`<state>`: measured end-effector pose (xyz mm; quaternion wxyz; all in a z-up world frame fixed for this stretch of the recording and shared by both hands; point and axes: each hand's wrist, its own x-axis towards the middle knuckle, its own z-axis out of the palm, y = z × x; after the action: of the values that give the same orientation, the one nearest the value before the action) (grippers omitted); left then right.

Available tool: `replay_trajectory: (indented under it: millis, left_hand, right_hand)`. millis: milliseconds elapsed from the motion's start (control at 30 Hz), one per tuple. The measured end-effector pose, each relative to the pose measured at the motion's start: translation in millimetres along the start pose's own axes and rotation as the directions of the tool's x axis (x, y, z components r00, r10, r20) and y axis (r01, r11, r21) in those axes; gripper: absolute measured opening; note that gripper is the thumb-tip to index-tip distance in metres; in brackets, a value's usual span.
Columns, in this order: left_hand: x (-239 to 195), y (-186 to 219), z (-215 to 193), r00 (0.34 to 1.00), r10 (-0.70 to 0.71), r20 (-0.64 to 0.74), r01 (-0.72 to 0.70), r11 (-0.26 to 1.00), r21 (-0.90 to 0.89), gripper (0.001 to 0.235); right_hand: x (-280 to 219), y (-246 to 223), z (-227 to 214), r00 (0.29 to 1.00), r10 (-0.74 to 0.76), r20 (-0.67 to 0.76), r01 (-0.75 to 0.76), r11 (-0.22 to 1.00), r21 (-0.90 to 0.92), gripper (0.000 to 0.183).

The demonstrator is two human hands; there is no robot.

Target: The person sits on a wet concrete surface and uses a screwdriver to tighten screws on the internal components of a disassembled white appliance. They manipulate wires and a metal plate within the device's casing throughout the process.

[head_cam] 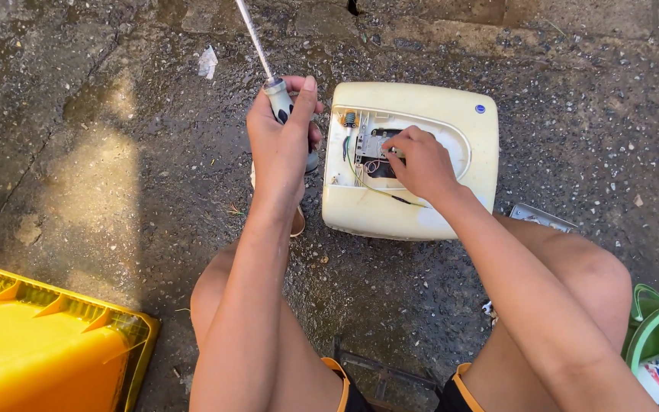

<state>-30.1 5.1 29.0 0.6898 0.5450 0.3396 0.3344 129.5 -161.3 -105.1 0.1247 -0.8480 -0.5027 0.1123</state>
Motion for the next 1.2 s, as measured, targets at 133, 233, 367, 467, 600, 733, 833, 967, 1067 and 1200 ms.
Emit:
replay_trajectory:
  millis: [133, 233, 367, 467, 600, 733, 833, 967, 1067, 1200]
  left_hand:
    - [4.2, -3.0, 2.9, 1.000, 0.022, 0.016, -0.023, 1.000, 0.013, 0.018]
    - [8.4, 0.5, 6.9, 1.000, -0.005, 0.005, 0.005, 1.000, 0.007, 0.016]
    - [15.8, 2.4, 12.3, 1.000, 0.021, 0.013, -0.021, 1.000, 0.007, 0.015]
    - [17.6, 0.2, 15.0, 0.999, 0.044, 0.025, -0.044, 0.999, 0.013, 0.016]
    - [17.6, 1.2, 14.0, 0.999, 0.042, 0.020, -0.042, 0.999, 0.003, 0.016]
    - [11.3, 0.9, 14.0, 1.000, 0.018, 0.017, -0.018, 1.000, 0.000, 0.014]
    - [10.6, 1.0, 13.6, 1.000, 0.018, 0.013, -0.018, 1.000, 0.017, 0.014]
    - [11.9, -0.8, 12.7, 0.999, 0.024, 0.021, -0.023, 1.000, -0.018, 0.015]
    - [12.9, 0.4, 13.4, 1.000, 0.010, 0.007, -0.010, 1.000, -0.001, 0.014]
    - [14.0, -0.7, 14.0, 1.000, 0.019, 0.014, -0.019, 1.000, -0.012, 0.016]
  right_hand:
    - [19.3, 5.2, 9.1, 0.995, -0.070, -0.078, 0.070, 0.998, 0.000, 0.034]
    - [32.0, -0.7, 20.5, 0.993, -0.086, -0.076, 0.081, 0.994, -0.077, 0.050]
    - [41.7, 3.5, 31.8, 0.984, -0.135, -0.113, 0.115, 0.979, -0.171, 0.055]
    - [42.4, 8.1, 26.1, 0.974, -0.207, -0.091, 0.181, 0.956, -0.229, 0.046]
    - [48.1, 7.4, 21.7, 0.984, -0.177, 0.024, 0.179, 0.965, -0.190, 0.044]
    - [50.5, 2.5, 27.2, 0.975, -0.193, 0.107, 0.218, 0.913, -0.345, 0.042]
    - [55.2, -4.0, 20.2, 0.964, -0.136, 0.228, 0.219, 0.893, -0.394, 0.035]
    - [58.3, -5.2, 17.4, 0.963, -0.084, 0.255, 0.182, 0.902, -0.391, 0.042]
    - [58.3, -6.7, 18.6, 0.967, -0.075, 0.245, 0.168, 0.907, -0.386, 0.039]
    - [60.0, -10.4, 15.7, 0.970, -0.067, 0.234, 0.153, 0.916, -0.372, 0.035]
